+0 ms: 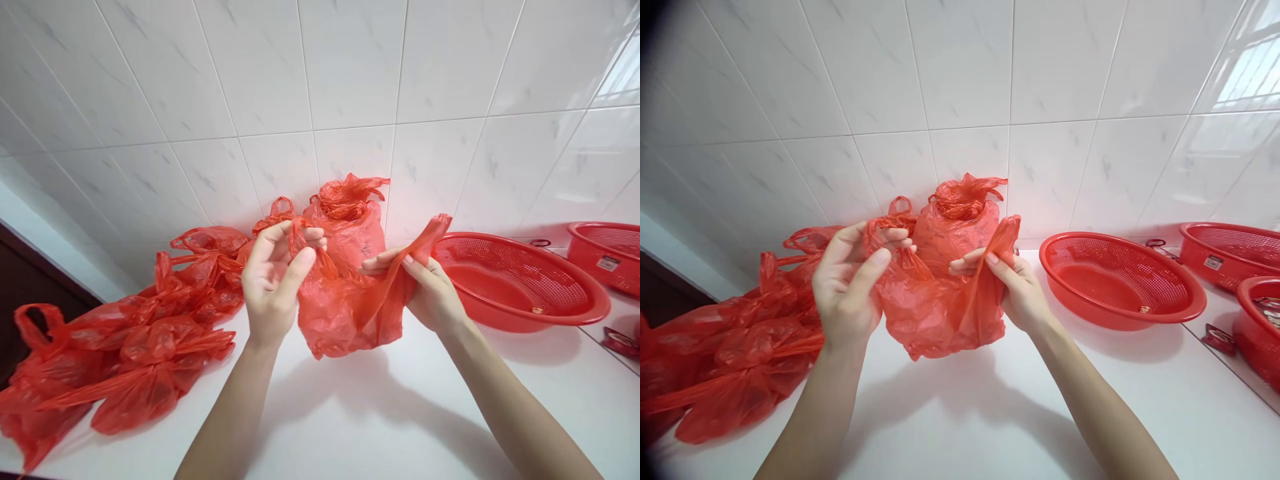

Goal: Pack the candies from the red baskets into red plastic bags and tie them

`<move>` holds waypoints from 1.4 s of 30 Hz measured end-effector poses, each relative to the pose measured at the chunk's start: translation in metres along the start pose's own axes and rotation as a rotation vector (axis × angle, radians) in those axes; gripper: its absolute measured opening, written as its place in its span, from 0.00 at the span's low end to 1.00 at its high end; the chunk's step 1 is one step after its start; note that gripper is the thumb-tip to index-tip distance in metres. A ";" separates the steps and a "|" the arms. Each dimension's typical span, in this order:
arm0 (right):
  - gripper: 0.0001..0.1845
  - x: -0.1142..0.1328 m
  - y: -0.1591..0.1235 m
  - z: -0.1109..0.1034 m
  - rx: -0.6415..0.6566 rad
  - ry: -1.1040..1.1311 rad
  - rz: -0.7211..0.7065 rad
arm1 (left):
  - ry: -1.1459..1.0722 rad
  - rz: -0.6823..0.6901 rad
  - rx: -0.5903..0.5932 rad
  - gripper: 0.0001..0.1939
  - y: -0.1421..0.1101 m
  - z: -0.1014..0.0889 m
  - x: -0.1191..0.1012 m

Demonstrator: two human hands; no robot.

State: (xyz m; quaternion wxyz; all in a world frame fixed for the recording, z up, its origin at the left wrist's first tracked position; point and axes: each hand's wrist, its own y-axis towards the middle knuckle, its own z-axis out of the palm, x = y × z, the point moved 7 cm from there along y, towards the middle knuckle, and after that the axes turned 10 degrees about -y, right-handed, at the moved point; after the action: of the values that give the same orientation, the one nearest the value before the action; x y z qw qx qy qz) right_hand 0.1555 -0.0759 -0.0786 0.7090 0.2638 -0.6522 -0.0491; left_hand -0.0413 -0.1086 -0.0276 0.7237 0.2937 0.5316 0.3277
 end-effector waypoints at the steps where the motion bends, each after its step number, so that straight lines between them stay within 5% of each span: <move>1: 0.14 0.001 0.002 -0.004 0.006 0.048 0.001 | -0.009 0.006 -0.007 0.13 0.003 -0.004 -0.001; 9: 0.16 0.005 0.003 -0.018 0.017 0.161 0.105 | 0.149 -0.015 -0.072 0.09 0.014 -0.021 0.010; 15: 0.16 -0.006 -0.001 -0.012 -0.119 -0.142 0.223 | -0.077 -0.401 0.268 0.10 0.006 0.002 0.037; 20: 0.09 0.002 -0.010 0.007 -0.045 -0.431 0.134 | -0.226 -0.396 0.511 0.17 -0.013 0.032 0.029; 25: 0.06 0.002 -0.015 0.024 0.182 -0.416 0.063 | 0.028 -0.269 0.474 0.21 -0.022 0.038 0.033; 31: 0.08 -0.001 -0.016 0.028 0.309 -0.347 0.128 | 0.341 0.018 0.543 0.24 -0.018 0.039 0.026; 37: 0.29 -0.005 -0.013 0.024 0.228 -0.262 0.184 | 0.534 -0.295 0.579 0.29 -0.020 0.030 0.042; 42: 0.30 -0.005 -0.012 0.018 0.099 -0.227 0.261 | 0.441 -0.382 0.521 0.22 -0.023 0.027 0.042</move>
State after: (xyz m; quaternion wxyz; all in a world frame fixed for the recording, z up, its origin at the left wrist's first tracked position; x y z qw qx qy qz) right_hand 0.1412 -0.0891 -0.0883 0.6172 0.2044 -0.7584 0.0461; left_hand -0.0027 -0.0918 -0.0624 0.5413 0.2860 0.7848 0.0962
